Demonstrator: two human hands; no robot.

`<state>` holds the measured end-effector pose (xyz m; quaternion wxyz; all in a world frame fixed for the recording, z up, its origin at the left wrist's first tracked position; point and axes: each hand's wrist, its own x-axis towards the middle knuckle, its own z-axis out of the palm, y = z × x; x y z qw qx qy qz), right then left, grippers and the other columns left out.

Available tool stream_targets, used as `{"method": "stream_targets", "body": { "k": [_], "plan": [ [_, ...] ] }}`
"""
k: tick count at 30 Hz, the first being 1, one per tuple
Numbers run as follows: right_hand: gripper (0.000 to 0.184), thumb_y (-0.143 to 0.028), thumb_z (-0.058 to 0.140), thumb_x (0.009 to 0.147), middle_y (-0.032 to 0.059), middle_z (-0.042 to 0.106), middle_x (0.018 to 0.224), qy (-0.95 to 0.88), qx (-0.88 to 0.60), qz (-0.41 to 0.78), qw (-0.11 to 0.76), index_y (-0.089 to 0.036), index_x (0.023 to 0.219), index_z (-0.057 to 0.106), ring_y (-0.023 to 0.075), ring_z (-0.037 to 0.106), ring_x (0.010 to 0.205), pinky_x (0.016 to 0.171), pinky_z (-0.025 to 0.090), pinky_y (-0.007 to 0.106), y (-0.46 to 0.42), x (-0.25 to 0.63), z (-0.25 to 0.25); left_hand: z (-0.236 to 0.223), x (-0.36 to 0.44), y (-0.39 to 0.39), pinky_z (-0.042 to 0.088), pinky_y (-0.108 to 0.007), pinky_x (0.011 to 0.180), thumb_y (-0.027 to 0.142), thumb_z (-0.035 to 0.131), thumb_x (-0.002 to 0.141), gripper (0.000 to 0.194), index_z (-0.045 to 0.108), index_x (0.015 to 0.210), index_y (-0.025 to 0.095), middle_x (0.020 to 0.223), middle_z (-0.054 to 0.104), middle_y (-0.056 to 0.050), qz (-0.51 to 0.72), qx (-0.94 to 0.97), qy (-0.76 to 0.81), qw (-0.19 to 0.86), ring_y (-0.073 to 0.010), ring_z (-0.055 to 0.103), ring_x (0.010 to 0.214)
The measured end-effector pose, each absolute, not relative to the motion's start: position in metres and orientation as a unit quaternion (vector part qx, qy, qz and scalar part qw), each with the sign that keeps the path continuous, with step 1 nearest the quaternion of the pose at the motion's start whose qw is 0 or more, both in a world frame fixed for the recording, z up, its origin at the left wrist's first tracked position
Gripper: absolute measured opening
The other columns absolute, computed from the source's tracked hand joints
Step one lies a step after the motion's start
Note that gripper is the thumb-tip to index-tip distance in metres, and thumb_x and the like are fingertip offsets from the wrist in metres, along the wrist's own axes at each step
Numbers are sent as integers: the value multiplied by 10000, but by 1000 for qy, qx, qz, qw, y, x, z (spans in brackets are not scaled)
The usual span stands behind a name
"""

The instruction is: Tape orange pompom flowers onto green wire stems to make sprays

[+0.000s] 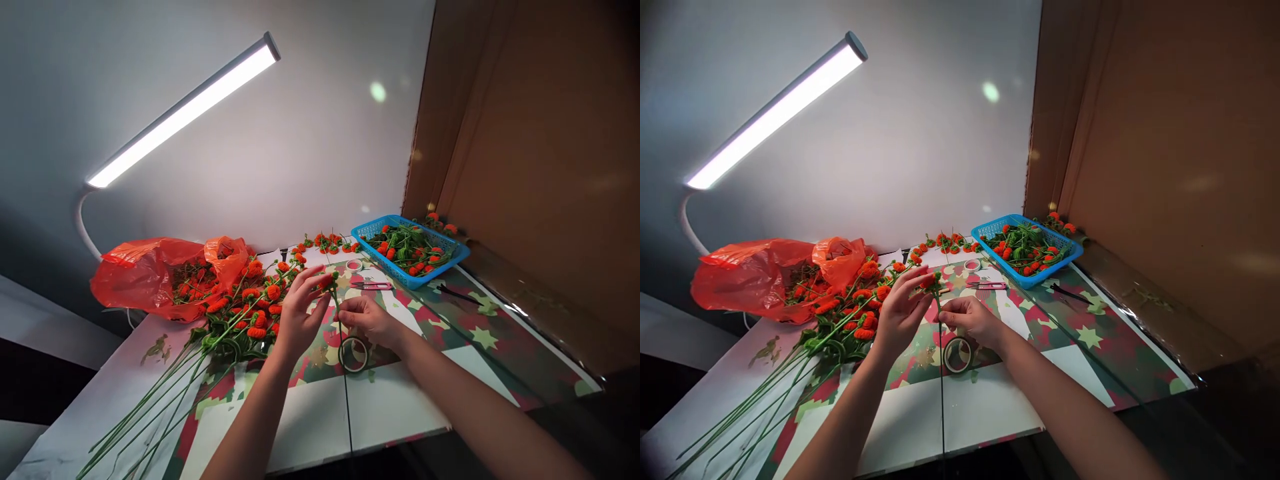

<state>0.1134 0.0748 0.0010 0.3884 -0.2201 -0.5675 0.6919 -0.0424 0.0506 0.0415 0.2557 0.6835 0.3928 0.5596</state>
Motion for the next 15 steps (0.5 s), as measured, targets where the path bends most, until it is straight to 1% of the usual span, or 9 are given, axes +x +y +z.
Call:
{"method": "stream_targets", "body": {
  "k": [2, 5, 7, 10, 13, 15],
  "plan": [
    [299, -426, 698, 695, -34, 476, 555, -574, -213, 683, 397, -131, 691, 649, 66, 376, 505, 470, 277, 210, 76, 113, 0, 41, -43, 51, 535, -311, 793, 192, 577, 800, 231, 627, 1023, 225, 1107, 543, -83, 564, 690, 394, 223, -206, 545, 1050],
    [282, -411, 684, 719, -34, 466, 562, -579, -214, 677, 401, -134, 680, 644, 71, 389, 530, 497, 291, 213, 76, 113, -1, 34, -41, 48, 547, -280, 717, 174, 614, 772, 195, 620, 963, 216, 998, 536, -59, 603, 662, 415, 161, -173, 566, 930],
    [279, -410, 683, 722, -34, 465, 566, -579, -216, 680, 395, -135, 689, 648, 73, 391, 537, 505, 294, 215, 76, 114, -1, 30, -38, 45, 548, -269, 680, 168, 626, 761, 189, 614, 944, 214, 979, 528, -52, 623, 645, 424, 123, -168, 563, 908],
    [280, -409, 683, 723, -36, 467, 573, -580, -213, 680, 394, -134, 686, 648, 71, 387, 538, 519, 297, 218, 75, 114, -2, 28, -36, 45, 546, -262, 663, 159, 614, 771, 204, 610, 966, 219, 986, 536, -50, 614, 659, 430, 67, -167, 563, 915],
    [278, -405, 675, 734, -35, 464, 569, -589, -207, 672, 398, -133, 681, 648, 74, 387, 542, 536, 300, 223, 76, 115, -1, 29, -36, 46, 539, -275, 677, 153, 602, 779, 212, 611, 978, 225, 987, 550, -51, 580, 687, 438, -1, -163, 566, 891],
    [285, -412, 672, 733, -32, 465, 565, -597, -202, 666, 399, -133, 678, 651, 80, 388, 546, 536, 301, 226, 76, 115, 0, 29, -35, 47, 533, -299, 702, 162, 596, 784, 202, 614, 975, 227, 976, 561, -56, 567, 693, 444, -28, -171, 566, 883]
  ]
}}
